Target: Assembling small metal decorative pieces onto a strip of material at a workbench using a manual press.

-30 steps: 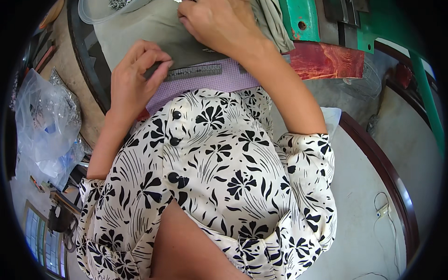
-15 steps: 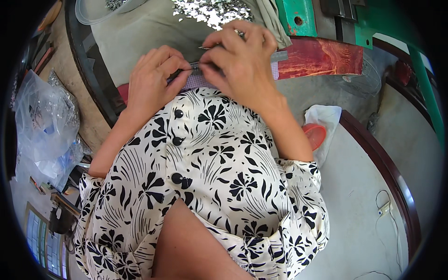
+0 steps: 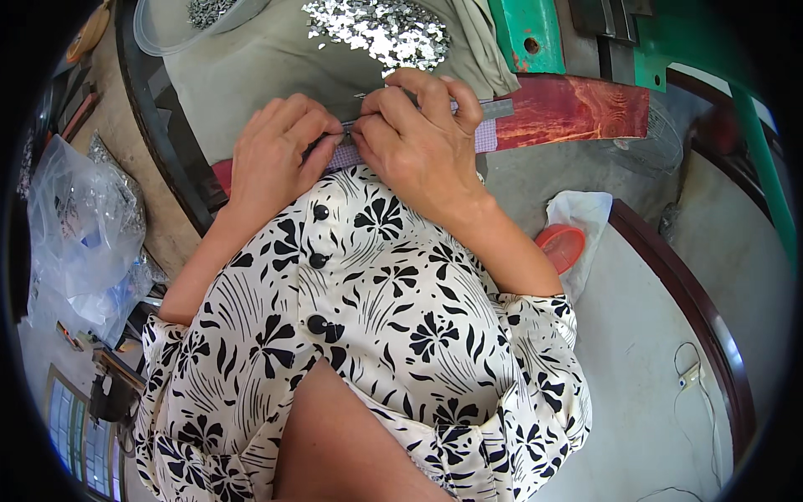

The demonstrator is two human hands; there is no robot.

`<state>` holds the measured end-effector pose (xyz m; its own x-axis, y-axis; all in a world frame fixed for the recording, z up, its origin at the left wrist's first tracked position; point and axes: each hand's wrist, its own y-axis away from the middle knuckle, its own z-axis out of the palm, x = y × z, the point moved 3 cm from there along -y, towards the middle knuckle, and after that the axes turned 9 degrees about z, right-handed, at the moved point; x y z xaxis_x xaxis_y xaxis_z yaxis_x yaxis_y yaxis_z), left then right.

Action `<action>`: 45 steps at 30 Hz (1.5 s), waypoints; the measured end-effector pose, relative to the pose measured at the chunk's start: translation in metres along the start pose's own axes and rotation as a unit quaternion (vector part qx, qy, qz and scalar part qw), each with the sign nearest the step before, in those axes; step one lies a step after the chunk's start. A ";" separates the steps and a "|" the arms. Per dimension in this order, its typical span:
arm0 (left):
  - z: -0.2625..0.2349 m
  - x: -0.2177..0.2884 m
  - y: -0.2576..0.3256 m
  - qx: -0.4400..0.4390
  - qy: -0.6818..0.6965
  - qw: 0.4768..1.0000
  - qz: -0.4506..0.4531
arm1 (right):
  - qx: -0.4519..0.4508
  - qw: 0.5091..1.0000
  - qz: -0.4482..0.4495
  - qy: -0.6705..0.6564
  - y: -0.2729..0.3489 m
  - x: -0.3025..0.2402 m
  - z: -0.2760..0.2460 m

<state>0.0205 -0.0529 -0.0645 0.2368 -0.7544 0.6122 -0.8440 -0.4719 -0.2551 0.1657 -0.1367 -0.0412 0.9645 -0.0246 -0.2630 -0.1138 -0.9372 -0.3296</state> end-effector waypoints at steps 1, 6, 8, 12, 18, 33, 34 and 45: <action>0.000 0.000 0.000 -0.005 0.001 1.000 0.003 | -0.002 1.000 0.001 -0.001 0.000 0.001 -0.001; -0.001 -0.002 -0.001 -0.011 0.014 1.000 -0.001 | -0.030 0.999 0.007 0.017 -0.002 0.002 -0.001; -0.002 -0.003 0.000 -0.013 0.018 1.000 0.000 | -0.032 0.999 0.005 0.008 -0.002 0.003 -0.002; -0.005 -0.003 0.000 -0.015 0.033 0.999 -0.006 | -0.064 0.996 0.029 -0.046 -0.008 0.015 -0.006; -0.015 -0.023 -0.018 0.026 0.080 0.995 -0.047 | 0.027 0.999 0.028 0.038 -0.047 0.029 0.006; -0.013 -0.045 -0.046 0.074 -0.050 0.996 -0.016 | 0.015 0.999 0.027 -0.027 -0.055 0.039 0.008; -0.013 -0.044 -0.046 0.073 -0.048 0.996 -0.014 | 0.016 0.999 0.030 -0.025 -0.058 0.043 0.020; -0.015 -0.041 -0.042 0.010 0.027 0.993 -0.110 | 0.008 0.993 -0.071 -0.090 -0.078 0.035 0.030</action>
<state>0.0393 0.0042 -0.0677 0.3879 -0.6059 0.6946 -0.7646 -0.6324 -0.1247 0.2010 -0.0545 -0.0519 0.9131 0.1719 -0.3697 0.0161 -0.9212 -0.3887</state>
